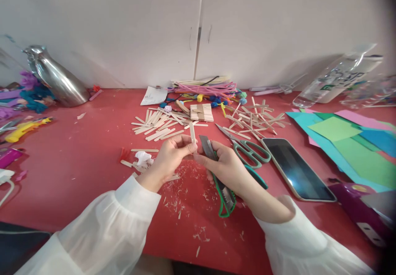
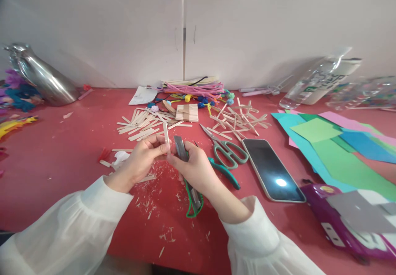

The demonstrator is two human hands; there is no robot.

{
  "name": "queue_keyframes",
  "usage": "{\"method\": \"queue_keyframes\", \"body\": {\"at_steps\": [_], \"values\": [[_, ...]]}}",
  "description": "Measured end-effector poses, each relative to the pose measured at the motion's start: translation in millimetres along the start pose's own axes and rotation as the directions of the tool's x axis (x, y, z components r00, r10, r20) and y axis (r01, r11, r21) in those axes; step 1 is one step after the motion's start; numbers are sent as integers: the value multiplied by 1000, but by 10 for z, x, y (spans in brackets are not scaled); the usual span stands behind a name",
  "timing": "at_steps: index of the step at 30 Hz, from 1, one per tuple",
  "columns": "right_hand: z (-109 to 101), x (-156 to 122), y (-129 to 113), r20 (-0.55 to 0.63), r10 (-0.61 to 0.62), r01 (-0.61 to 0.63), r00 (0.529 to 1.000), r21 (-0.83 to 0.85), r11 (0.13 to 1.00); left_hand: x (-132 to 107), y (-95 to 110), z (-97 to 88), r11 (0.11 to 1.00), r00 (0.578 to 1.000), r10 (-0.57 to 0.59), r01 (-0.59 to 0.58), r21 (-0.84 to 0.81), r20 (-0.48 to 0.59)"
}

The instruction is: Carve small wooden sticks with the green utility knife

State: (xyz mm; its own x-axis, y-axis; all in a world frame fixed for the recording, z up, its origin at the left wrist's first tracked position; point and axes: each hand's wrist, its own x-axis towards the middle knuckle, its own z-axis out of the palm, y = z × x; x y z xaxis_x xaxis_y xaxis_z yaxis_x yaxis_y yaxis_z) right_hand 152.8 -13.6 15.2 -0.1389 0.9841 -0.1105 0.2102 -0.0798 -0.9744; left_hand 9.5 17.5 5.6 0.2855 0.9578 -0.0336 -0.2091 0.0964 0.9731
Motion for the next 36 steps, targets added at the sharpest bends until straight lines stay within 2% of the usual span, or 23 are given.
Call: {"method": "queue_keyframes", "body": {"at_steps": [3,7,11,13,22,29,36], "values": [[22,-7,9,-18,-8,8,1000,-20,1000,12,-17,-19,998,999,25,-27,64,37],[25,-11,-26,-120,-28,18,992,-83,996,21,-49,-58,969,990,142,-138,207,-2],[31,-13,-46,-174,-43,21,984,-127,992,1,-41,-83,851,954,299,-270,450,7],[33,-13,-25,-174,-99,70,980,-166,984,-10,-24,-84,816,944,330,-298,496,26],[30,-44,37,-101,-226,182,969,-326,928,-32,58,-74,738,940,337,-294,608,47],[39,-47,52,-75,-241,198,968,-364,910,-40,99,-76,668,949,311,-259,698,55],[39,-50,50,-64,-200,169,978,-326,930,-39,93,-68,741,960,275,-244,626,49]]}}
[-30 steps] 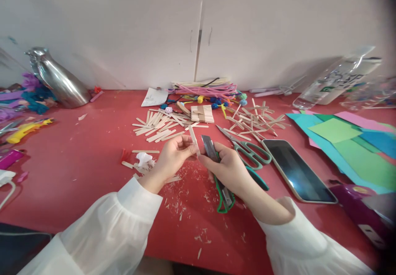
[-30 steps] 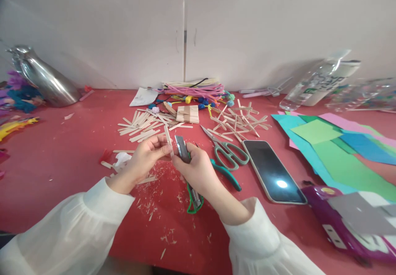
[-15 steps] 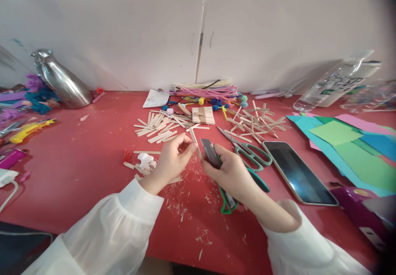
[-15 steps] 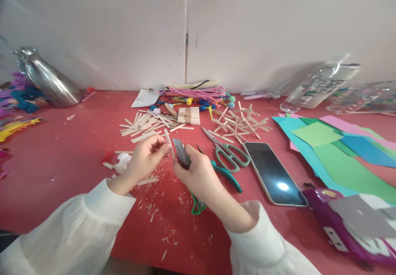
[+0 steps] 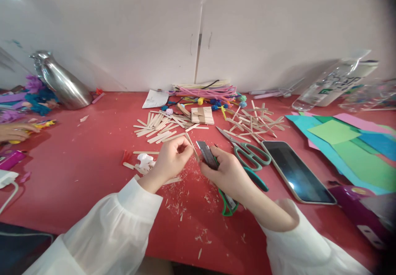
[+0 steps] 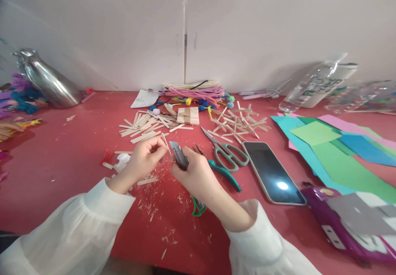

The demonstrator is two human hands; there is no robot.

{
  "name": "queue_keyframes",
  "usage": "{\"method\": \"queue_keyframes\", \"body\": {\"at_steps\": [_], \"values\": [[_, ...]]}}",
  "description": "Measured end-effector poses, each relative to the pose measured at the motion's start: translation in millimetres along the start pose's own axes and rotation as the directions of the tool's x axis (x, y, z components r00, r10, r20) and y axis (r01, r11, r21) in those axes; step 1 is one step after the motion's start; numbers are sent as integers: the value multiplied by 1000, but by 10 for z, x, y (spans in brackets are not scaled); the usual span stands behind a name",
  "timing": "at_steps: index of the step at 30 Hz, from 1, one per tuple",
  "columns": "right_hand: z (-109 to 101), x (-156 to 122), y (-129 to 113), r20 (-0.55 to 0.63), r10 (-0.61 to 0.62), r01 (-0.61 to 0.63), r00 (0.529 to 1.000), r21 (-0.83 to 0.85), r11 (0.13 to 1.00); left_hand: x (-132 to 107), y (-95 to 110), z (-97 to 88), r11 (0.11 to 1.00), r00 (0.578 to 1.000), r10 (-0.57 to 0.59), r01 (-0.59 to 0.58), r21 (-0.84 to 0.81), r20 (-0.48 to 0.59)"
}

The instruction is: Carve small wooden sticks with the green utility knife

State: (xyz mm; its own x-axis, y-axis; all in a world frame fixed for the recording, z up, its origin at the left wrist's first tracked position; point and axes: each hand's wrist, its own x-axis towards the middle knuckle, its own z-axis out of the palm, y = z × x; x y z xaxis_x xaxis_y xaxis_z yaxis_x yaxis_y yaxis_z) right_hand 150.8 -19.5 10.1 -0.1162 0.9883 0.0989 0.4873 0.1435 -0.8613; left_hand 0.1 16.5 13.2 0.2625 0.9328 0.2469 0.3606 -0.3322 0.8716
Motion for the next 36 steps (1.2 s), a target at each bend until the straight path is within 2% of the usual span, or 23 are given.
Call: {"method": "queue_keyframes", "body": {"at_steps": [3,7,11,15,17,25,36], "values": [[-16,3,-33,28,43,-45,999,65,997,-5,-8,-5,999,1000,-12,11,-43,-16],[-59,18,-64,92,140,-158,986,232,960,-3,-32,-36,990,998,-64,60,-126,-23],[-102,41,-48,78,185,-201,980,341,919,17,-41,-51,978,995,-99,92,-186,-29],[-112,45,-21,81,185,-202,979,366,908,35,-2,-24,913,996,-84,91,-397,33],[-113,38,-22,92,178,-200,980,358,912,34,17,-10,890,994,-67,97,-445,84],[-115,34,-39,113,154,-182,982,317,931,33,-29,-17,919,994,-70,99,-383,88],[-126,54,-21,5,210,-195,978,390,900,14,-42,-18,939,991,-92,118,-324,95]]}}
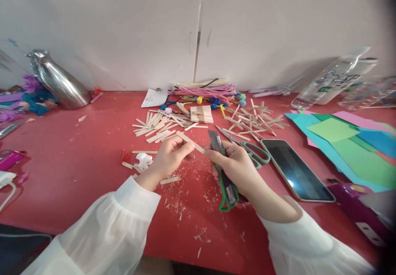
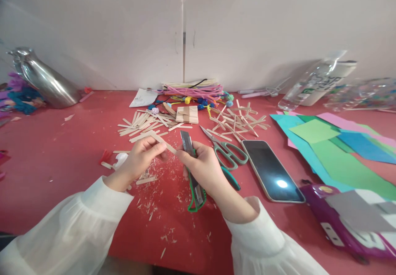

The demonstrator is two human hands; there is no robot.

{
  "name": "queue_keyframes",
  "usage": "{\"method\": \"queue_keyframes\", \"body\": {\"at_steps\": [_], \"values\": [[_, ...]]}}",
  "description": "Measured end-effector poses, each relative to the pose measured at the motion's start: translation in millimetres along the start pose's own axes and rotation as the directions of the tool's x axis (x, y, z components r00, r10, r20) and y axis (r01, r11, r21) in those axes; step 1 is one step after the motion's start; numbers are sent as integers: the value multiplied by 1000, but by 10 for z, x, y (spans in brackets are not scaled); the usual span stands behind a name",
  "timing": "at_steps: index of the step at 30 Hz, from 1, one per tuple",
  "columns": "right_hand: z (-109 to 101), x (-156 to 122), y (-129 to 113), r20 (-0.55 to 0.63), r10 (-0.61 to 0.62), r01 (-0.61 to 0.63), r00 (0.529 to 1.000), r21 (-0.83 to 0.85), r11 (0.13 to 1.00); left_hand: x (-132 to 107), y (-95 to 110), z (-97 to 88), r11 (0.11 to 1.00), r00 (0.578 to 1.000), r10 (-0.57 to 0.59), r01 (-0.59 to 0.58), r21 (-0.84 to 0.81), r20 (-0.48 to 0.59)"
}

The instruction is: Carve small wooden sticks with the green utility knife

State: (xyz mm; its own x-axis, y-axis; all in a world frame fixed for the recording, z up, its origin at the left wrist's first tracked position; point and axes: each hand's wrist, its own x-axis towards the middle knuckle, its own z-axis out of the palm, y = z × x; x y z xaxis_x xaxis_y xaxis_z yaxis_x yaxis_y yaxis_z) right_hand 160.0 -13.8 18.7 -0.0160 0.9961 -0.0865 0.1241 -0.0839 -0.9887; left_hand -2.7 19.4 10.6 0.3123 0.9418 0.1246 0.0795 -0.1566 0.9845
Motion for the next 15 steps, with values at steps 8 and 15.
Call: {"method": "queue_keyframes", "body": {"at_steps": [8,15], "values": [[-157,80,-7,11,-25,26,1000,-103,994,40,36,-66,998,998,23,-26,-57,-52],[-222,132,61,-108,-159,154,981,-57,986,36,11,-43,997,991,-73,71,21,110]]}}
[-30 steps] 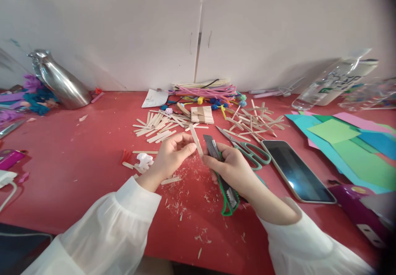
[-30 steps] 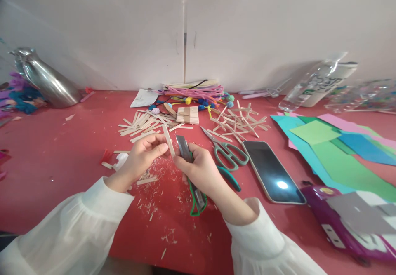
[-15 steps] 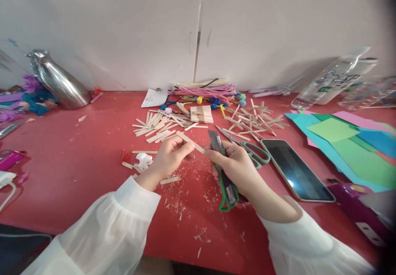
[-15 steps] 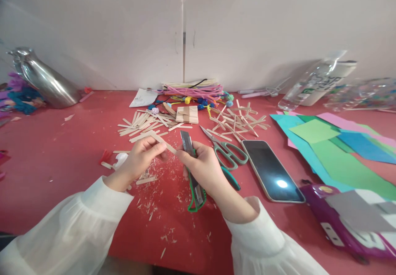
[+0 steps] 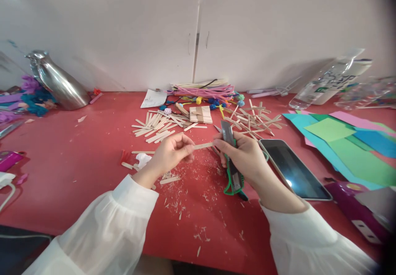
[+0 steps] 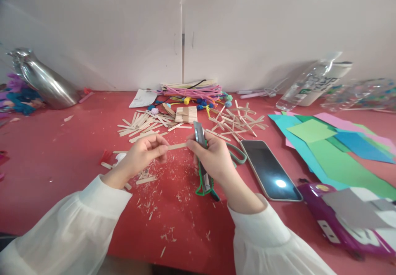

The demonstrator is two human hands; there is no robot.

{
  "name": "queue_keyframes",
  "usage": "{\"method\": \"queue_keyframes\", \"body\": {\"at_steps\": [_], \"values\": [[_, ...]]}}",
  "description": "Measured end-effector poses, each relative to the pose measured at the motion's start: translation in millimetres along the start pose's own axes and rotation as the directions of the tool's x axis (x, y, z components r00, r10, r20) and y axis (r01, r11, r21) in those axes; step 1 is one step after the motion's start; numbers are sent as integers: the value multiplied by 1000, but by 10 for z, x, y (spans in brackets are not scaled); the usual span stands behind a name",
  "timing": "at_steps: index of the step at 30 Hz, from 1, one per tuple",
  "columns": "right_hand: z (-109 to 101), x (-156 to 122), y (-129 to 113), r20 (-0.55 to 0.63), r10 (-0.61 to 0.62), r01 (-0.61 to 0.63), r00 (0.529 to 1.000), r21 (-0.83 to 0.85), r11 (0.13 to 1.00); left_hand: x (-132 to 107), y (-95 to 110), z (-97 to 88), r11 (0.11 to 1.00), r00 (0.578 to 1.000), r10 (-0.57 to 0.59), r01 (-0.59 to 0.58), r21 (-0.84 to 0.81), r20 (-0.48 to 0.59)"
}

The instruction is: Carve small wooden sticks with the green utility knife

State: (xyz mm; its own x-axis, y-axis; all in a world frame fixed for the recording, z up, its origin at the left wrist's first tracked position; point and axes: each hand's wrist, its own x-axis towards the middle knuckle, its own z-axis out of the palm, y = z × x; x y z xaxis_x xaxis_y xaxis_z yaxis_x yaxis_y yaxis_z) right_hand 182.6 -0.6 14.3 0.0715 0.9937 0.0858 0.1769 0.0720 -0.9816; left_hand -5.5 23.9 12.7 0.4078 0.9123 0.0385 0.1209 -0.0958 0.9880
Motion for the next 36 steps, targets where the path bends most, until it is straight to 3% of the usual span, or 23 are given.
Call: {"method": "queue_keyframes", "body": {"at_steps": [4,10,14,17,20,24,29,36], "values": [[18,-1,-17,-31,-30,27,999,-79,996,-36,-51,48,995,984,-67,53,86,167],[75,-38,-130,-54,6,-13,999,-129,992,-87,-22,71,988,972,-57,21,155,229],[104,-50,-116,-33,-81,72,996,-217,973,-98,-6,66,981,946,-54,-9,192,321],[116,-64,-77,14,-153,149,988,-339,929,-81,-29,66,986,968,-49,7,166,248],[131,-99,-52,82,-175,193,981,-414,890,-51,-47,63,989,997,11,-22,149,76],[164,-162,-58,213,-147,229,966,-438,869,-29,-28,65,980,990,119,-105,169,-70],[193,-195,-68,276,-195,315,941,-507,802,-46,3,93,961,978,181,-152,231,-107],[191,-202,-73,291,-180,315,939,-524,791,-76,-10,102,953,975,203,-174,247,-94]]}}
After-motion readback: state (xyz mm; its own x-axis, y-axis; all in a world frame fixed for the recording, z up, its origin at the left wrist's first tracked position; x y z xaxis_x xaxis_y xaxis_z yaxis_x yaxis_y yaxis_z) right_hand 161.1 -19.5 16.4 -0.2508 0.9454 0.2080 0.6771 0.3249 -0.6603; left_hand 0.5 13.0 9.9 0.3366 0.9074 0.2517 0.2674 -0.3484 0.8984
